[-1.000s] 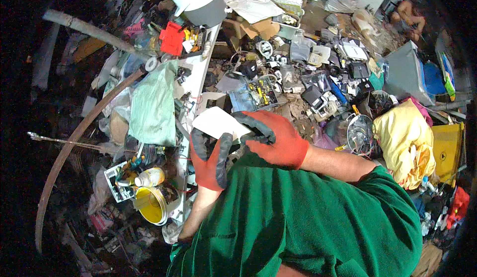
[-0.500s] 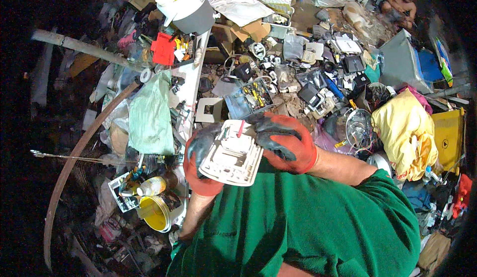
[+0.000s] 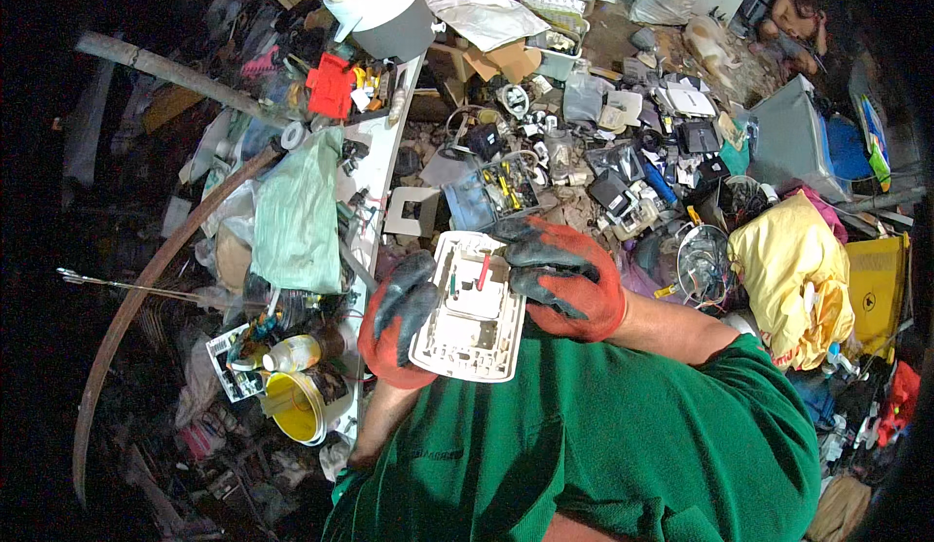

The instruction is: The person holds various electronic components, using a screwdriver to remove screws and separating parts by hand.

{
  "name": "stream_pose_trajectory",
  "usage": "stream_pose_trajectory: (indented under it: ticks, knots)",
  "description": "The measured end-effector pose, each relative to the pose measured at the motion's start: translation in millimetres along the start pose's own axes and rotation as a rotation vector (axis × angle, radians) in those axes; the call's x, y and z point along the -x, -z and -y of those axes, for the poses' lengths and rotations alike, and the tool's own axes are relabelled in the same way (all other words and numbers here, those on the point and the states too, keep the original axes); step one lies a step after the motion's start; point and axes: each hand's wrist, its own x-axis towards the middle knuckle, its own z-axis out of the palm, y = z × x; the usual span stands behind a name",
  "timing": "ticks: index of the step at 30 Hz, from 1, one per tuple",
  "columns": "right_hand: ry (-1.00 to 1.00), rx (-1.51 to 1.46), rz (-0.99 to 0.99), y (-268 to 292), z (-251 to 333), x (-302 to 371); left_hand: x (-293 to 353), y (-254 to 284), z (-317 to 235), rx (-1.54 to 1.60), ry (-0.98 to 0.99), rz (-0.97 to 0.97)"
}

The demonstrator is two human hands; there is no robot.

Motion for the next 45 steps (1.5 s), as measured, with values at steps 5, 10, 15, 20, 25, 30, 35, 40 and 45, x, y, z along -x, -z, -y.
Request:
stream_pose_trajectory:
  ticks: [5, 10, 15, 20, 25, 30, 35, 40, 45]
  knots:
    - [0.040, 0.051, -0.016, 1.6, 7.8, -5.8, -2.6, 5.7, -8.1, -0.070, 0.089, 0.125]
    - [0.025, 0.054, 0.068, 3.7, 12.2, 0.8, 20.5, -0.9, -2.4, -0.007, 0.088, -0.029]
    - [0.161, 0.028, 0.067, 2.5, 8.5, 0.7, 40.0, 0.8, -8.2, 0.064, 0.210, -0.030]
    - [-0.040, 0.002, 0.016, 0.6, 22.6, 2.0, 29.0, -6.1, -11.1, 0.023, 0.078, -0.064]
    - [-0.039, -0.032, -0.017, 2.3, 23.8, 4.3, 36.6, -5.7, -17.8, 0.063, 0.150, -0.042]
    - [0.111, 0.077, -0.030, 9.6, 26.5, 2.9, 39.6, -6.3, -26.9, 0.109, 0.271, -0.009]
    - [0.027, 0.048, -0.034, 20.3, 28.0, 5.8, 41.3, -12.6, -38.3, 0.170, 0.471, 0.020]
    - [-0.081, 0.042, -0.096, 32.5, 21.7, 26.1, 30.1, -30.7, -46.1, 0.115, 0.488, 0.115]
    - [-0.534, -0.148, -0.012, 67.5, 22.0, 23.1, 40.2, -43.8, -46.1, 0.012, 0.743, 0.200]
